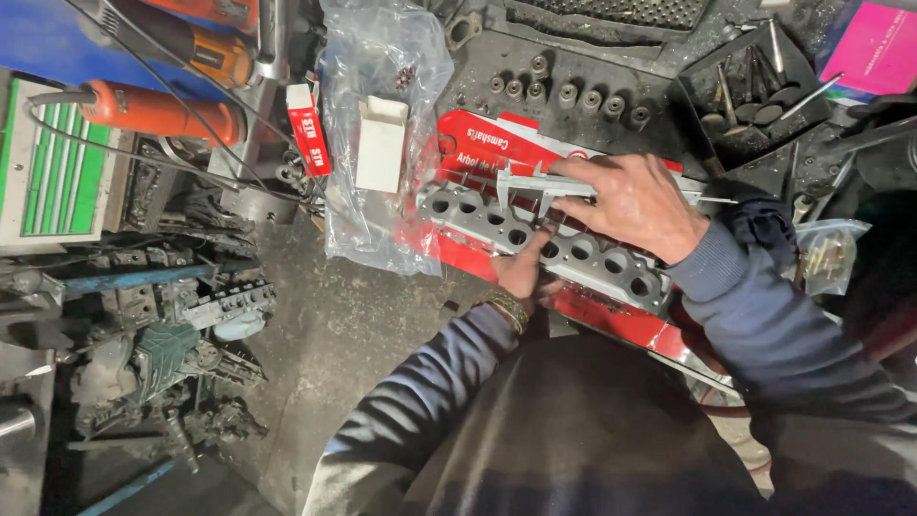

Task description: The person uses a caliper to measure the internal diameter of several holes in a metallic engine cylinder head. They hold the part steady with one hand while adjusting the caliper with the other, moving from one hole to the next to take multiple measurements.

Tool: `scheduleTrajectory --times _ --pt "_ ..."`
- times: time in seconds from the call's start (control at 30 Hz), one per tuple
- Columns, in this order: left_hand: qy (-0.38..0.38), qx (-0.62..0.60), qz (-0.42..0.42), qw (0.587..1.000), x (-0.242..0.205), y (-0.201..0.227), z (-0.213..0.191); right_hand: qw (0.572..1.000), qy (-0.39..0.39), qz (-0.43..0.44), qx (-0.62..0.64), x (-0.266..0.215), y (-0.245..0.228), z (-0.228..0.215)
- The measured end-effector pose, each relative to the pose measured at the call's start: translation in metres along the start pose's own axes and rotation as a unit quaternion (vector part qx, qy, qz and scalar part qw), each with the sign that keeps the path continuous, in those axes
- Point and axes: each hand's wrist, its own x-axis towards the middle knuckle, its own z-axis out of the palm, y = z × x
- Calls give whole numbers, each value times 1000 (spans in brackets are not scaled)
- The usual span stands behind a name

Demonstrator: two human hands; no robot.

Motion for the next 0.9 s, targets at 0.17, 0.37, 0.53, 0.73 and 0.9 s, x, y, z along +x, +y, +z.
scheduleTrajectory --times 0.17,0.37,0.53,0.73,0.9 --pt "10 33 -7 999 9 -11 -6 1000 5 -1 13 -2 -17 -13" --pt "10 36 0 999 9 -6 -4 1000 25 -15 6 -3 -19 -14" --pt "4 25 6 1000 15 -11 -3 998 46 -30 -3 -5 -19 -19" --pt "8 26 5 1000 15 -11 -4 997 62 -53 4 -6 -22 -22" --pt "2 24 3 1000 16 -10 -1 996 70 -62 -11 -7 -16 -19"
